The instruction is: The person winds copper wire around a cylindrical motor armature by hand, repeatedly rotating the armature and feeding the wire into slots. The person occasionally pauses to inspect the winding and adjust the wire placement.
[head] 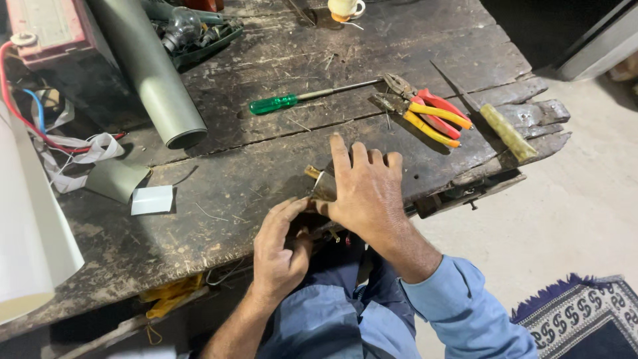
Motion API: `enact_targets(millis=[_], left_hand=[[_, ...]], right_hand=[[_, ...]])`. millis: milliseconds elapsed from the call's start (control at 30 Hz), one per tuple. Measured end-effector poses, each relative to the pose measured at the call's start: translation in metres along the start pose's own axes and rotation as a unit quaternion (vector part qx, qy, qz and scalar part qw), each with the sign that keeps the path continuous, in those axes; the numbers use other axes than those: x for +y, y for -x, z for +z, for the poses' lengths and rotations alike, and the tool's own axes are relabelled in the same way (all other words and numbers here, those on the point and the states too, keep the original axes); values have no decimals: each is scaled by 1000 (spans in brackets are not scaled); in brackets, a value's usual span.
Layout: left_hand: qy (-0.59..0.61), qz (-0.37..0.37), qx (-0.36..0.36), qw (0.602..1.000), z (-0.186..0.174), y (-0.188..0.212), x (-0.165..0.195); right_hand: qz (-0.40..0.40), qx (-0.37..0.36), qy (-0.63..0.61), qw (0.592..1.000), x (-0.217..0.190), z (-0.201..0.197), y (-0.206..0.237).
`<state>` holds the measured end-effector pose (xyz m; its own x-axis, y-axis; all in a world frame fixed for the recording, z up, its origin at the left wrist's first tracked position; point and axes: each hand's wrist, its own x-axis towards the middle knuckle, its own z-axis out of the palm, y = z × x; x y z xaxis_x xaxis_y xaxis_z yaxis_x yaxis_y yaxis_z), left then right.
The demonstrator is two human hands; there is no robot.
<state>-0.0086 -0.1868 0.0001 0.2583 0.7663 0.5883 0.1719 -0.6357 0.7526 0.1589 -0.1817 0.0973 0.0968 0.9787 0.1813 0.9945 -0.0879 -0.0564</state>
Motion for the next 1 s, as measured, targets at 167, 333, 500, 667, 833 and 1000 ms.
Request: enact_targets(millis=[167, 333, 500, 667, 833, 1000], left_hand=[[-13, -23, -48, 998, 4, -6, 6], [1, 87, 4, 996, 8, 3, 16], [85, 218, -107, 966, 49, 13, 33], [-54, 202, -338, 918, 87, 5, 37], [-158, 228, -391, 877, 97, -4, 30], [-152, 258, -360, 884, 102, -2, 33]], right_hand=[[-127, 155, -203, 958, 57, 13, 21], [192, 209, -523, 804, 108, 65, 94], [73, 209, -440, 870, 93, 147, 142], [143, 128, -446, 874, 79, 166, 174], [173, 179, -411, 877, 79, 122, 212], [129, 185, -368, 902, 85, 68, 227]])
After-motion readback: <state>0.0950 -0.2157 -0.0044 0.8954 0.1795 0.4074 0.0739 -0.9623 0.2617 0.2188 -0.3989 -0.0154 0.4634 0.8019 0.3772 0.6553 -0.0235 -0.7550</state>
